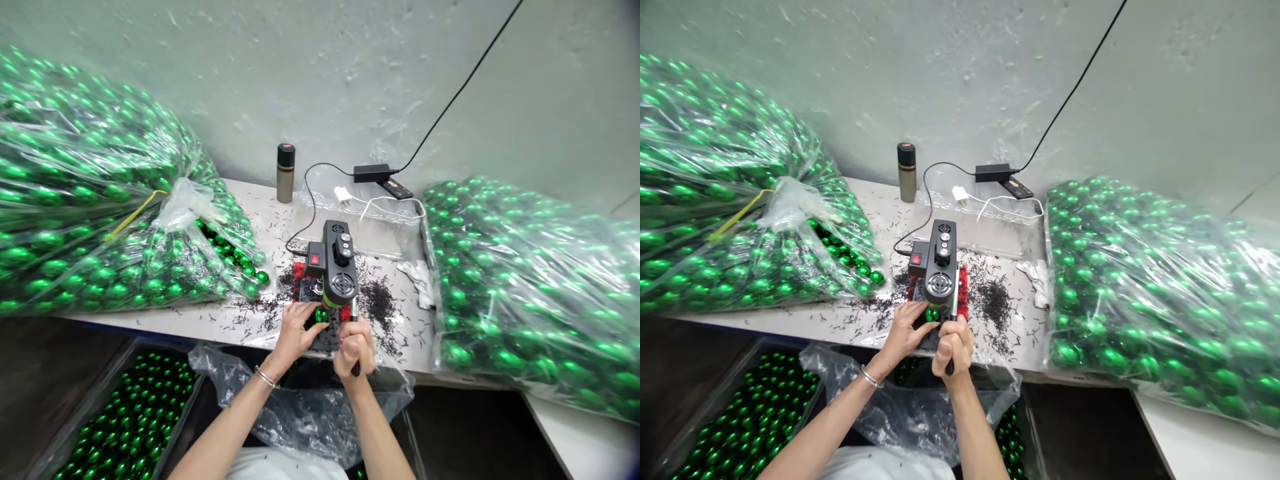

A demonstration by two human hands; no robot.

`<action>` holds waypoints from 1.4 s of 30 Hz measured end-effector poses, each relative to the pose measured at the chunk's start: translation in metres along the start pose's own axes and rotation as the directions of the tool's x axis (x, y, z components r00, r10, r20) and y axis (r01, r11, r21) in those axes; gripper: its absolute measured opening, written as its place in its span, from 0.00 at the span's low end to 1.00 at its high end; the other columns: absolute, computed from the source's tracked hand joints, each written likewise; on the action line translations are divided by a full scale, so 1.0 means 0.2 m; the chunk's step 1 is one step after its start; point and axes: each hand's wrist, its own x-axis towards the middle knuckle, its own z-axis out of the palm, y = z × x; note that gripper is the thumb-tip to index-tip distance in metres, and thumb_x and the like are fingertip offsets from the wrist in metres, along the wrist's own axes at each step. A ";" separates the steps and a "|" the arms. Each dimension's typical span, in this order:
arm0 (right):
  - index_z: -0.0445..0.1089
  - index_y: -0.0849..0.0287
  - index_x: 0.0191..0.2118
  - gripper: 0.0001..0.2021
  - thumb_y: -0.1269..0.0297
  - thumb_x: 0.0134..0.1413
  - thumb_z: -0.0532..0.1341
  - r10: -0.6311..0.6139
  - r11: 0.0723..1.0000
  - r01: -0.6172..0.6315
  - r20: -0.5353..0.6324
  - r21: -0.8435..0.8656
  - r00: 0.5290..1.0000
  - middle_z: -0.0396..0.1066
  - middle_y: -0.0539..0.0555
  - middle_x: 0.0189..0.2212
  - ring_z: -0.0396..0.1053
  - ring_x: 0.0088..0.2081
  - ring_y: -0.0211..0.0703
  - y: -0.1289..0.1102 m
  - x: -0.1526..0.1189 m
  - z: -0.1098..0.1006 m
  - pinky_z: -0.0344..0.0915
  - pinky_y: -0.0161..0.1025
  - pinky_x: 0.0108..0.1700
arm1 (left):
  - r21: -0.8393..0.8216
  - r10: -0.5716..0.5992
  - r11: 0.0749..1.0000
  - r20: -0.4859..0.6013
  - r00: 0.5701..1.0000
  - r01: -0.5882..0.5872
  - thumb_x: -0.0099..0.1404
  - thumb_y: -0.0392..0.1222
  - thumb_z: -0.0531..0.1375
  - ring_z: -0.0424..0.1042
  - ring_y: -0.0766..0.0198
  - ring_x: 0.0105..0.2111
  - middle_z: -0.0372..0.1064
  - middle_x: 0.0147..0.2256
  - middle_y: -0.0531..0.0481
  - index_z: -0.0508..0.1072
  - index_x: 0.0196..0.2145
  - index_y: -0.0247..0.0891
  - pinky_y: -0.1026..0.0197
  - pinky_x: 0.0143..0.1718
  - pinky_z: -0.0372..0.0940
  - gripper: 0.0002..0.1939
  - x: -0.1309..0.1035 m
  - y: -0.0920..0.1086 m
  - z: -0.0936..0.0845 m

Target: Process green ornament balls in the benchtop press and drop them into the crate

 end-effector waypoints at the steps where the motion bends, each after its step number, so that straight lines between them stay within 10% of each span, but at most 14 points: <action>1: 0.55 0.55 0.25 0.14 0.69 0.64 0.46 0.003 1.000 -0.003 -0.003 0.001 1.000 0.60 0.47 0.25 0.60 0.25 0.35 0.01 -0.01 0.00 0.66 0.44 0.40 | -0.001 0.000 1.000 -0.001 1.000 0.000 0.64 0.47 0.64 0.72 0.51 0.46 0.77 0.44 0.44 0.74 0.48 0.40 0.47 0.51 0.61 0.16 0.00 0.00 0.00; 9: 0.56 0.55 0.26 0.14 0.69 0.65 0.45 -0.046 0.996 0.056 0.134 -0.068 0.990 0.61 0.47 0.26 0.65 0.28 0.35 0.01 -0.02 -0.01 0.66 0.42 0.42 | -0.025 -0.002 1.000 -0.002 1.000 0.002 0.63 0.46 0.64 0.72 0.51 0.46 0.77 0.44 0.44 0.75 0.47 0.40 0.47 0.50 0.62 0.16 0.00 -0.02 0.01; 14: 0.56 0.56 0.24 0.15 0.72 0.64 0.48 0.146 0.989 -0.147 0.066 0.021 0.987 0.60 0.47 0.24 0.61 0.27 0.35 -0.12 0.18 -0.06 0.58 0.37 0.31 | -0.035 -0.006 0.999 -0.093 0.996 0.003 0.63 0.47 0.64 0.74 0.51 0.44 0.77 0.42 0.43 0.76 0.46 0.39 0.44 0.49 0.65 0.15 0.00 0.00 0.00; 25: 0.56 0.58 0.21 0.17 0.72 0.63 0.52 0.259 0.963 -0.261 0.029 0.069 0.965 0.60 0.48 0.22 0.60 0.26 0.35 -0.21 0.30 -0.05 0.55 0.37 0.29 | -0.025 0.163 0.986 0.007 0.987 -0.163 0.69 0.42 0.56 0.76 0.53 0.49 0.72 0.52 0.45 0.53 0.67 0.56 0.57 0.47 0.76 0.31 -0.50 0.05 -0.15; 31: 0.57 0.58 0.21 0.17 0.73 0.63 0.53 0.258 0.964 -0.258 0.014 0.063 0.966 0.60 0.47 0.22 0.61 0.26 0.35 -0.20 0.29 -0.05 0.55 0.36 0.29 | 0.164 0.278 0.956 -0.261 0.924 -0.242 0.70 0.46 0.57 0.76 0.58 0.37 0.76 0.38 0.43 0.75 0.43 0.36 0.57 0.39 0.73 0.12 -0.10 -0.04 -0.40; 34: 0.56 0.58 0.21 0.18 0.72 0.63 0.53 0.251 0.965 -0.252 0.023 0.071 0.968 0.60 0.48 0.22 0.61 0.26 0.35 -0.19 0.28 -0.05 0.56 0.36 0.29 | 0.326 0.216 0.939 -0.311 0.925 -0.110 0.72 0.45 0.54 0.68 0.64 0.24 0.68 0.21 0.50 0.71 0.22 0.37 0.61 0.29 0.64 0.21 0.18 -0.14 -0.55; 42: 0.58 0.57 0.21 0.17 0.69 0.64 0.52 0.249 0.966 -0.251 0.043 0.055 0.968 0.62 0.50 0.23 0.62 0.27 0.37 -0.16 0.24 -0.06 0.58 0.37 0.29 | 0.427 0.025 0.904 -0.062 0.998 0.004 0.68 0.48 0.58 0.73 0.55 0.37 0.76 0.38 0.42 0.77 0.43 0.38 0.56 0.41 0.64 0.13 0.40 -0.38 -0.56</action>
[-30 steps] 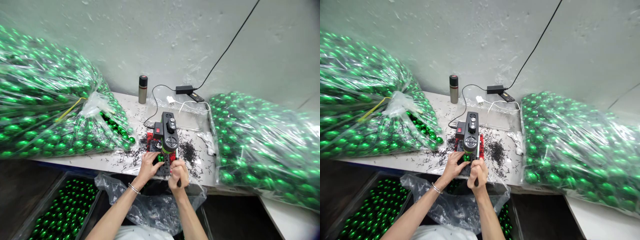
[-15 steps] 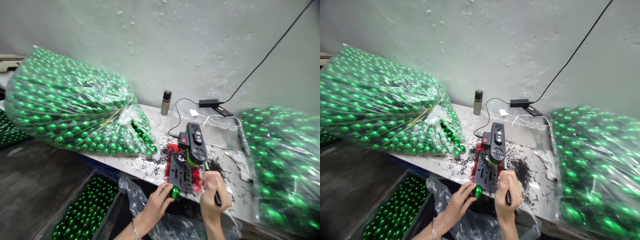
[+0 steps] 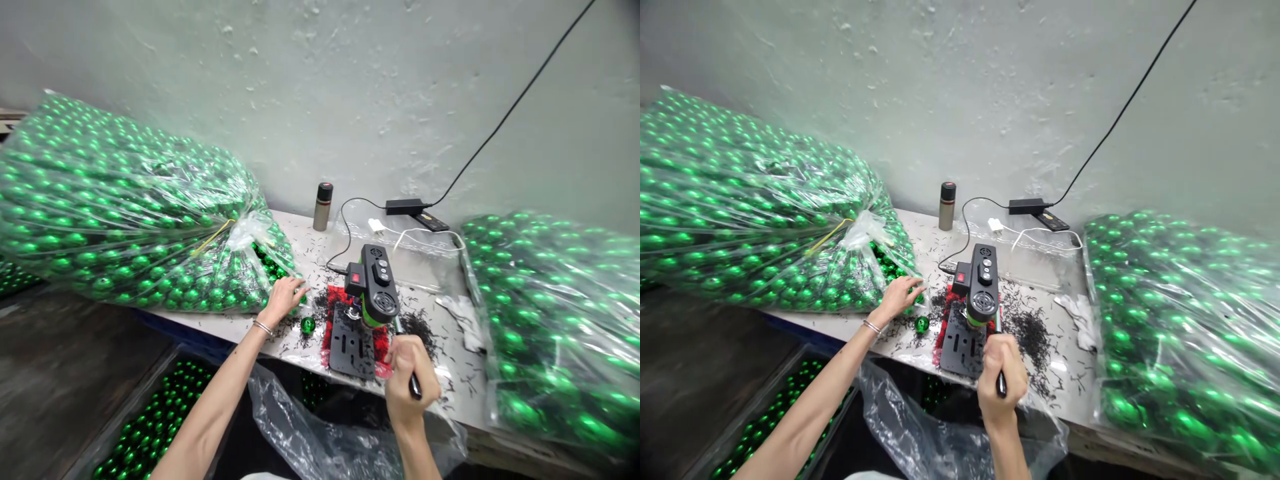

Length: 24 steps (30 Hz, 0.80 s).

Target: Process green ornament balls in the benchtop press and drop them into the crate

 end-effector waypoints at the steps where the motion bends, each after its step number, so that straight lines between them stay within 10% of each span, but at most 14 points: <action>1: 0.61 0.58 0.23 0.15 0.67 0.64 0.53 0.009 1.000 -0.009 -0.004 0.002 1.000 0.64 0.51 0.25 0.63 0.28 0.37 0.00 0.00 0.00 0.60 0.37 0.30 | 0.016 0.002 1.000 0.021 1.000 -0.002 0.68 0.47 0.58 0.73 0.54 0.38 0.76 0.38 0.42 0.77 0.44 0.38 0.55 0.42 0.63 0.13 -0.01 -0.01 0.02; 3: 0.67 0.58 0.34 0.05 0.63 0.61 0.59 0.071 0.997 -0.069 -0.054 0.041 0.996 0.68 0.54 0.34 0.65 0.29 0.36 0.01 -0.01 0.01 0.63 0.37 0.30 | 0.028 0.003 1.000 0.049 0.999 -0.004 0.66 0.47 0.60 0.72 0.52 0.41 0.76 0.41 0.41 0.76 0.47 0.39 0.54 0.43 0.62 0.14 -0.04 -0.03 0.03; 8: 0.57 0.54 0.59 0.22 0.61 0.61 0.59 0.304 0.948 -0.277 -0.185 0.159 0.934 0.68 0.53 0.39 0.66 0.28 0.34 -0.04 -0.14 0.12 0.66 0.34 0.30 | 0.009 0.073 0.997 0.153 0.986 -0.075 0.63 0.46 0.63 0.69 0.51 0.45 0.76 0.41 0.44 0.73 0.53 0.42 0.51 0.50 0.58 0.20 -0.07 -0.06 -0.01; 12: 0.66 0.55 0.51 0.13 0.67 0.61 0.58 0.089 0.989 -0.060 0.219 -0.133 0.972 0.71 0.57 0.43 0.70 0.41 0.43 -0.06 -0.31 0.28 0.71 0.41 0.42 | 0.085 0.127 0.986 0.182 0.975 -0.144 0.62 0.41 0.64 0.68 0.50 0.47 0.76 0.40 0.43 0.72 0.52 0.42 0.48 0.52 0.55 0.20 -0.07 -0.03 -0.02; 16: 0.66 0.56 0.54 0.18 0.72 0.59 0.56 0.063 0.907 0.217 0.626 -0.361 0.777 0.68 0.63 0.53 0.64 0.56 0.56 0.00 -0.41 0.41 0.69 0.52 0.50 | 0.086 0.145 0.984 0.141 0.979 -0.158 0.63 0.40 0.62 0.69 0.48 0.44 0.76 0.40 0.40 0.71 0.54 0.40 0.47 0.50 0.57 0.21 -0.09 0.01 -0.02; 24: 0.65 0.57 0.54 0.18 0.75 0.60 0.52 0.236 0.828 0.257 0.726 -0.498 0.646 0.65 0.63 0.56 0.65 0.51 0.52 0.03 -0.37 0.52 0.68 0.50 0.49 | -0.441 -0.144 0.896 -0.179 0.973 0.051 0.62 0.52 0.64 0.72 0.56 0.39 0.73 0.44 0.43 0.70 0.56 0.40 0.54 0.45 0.65 0.27 -0.18 0.04 -0.08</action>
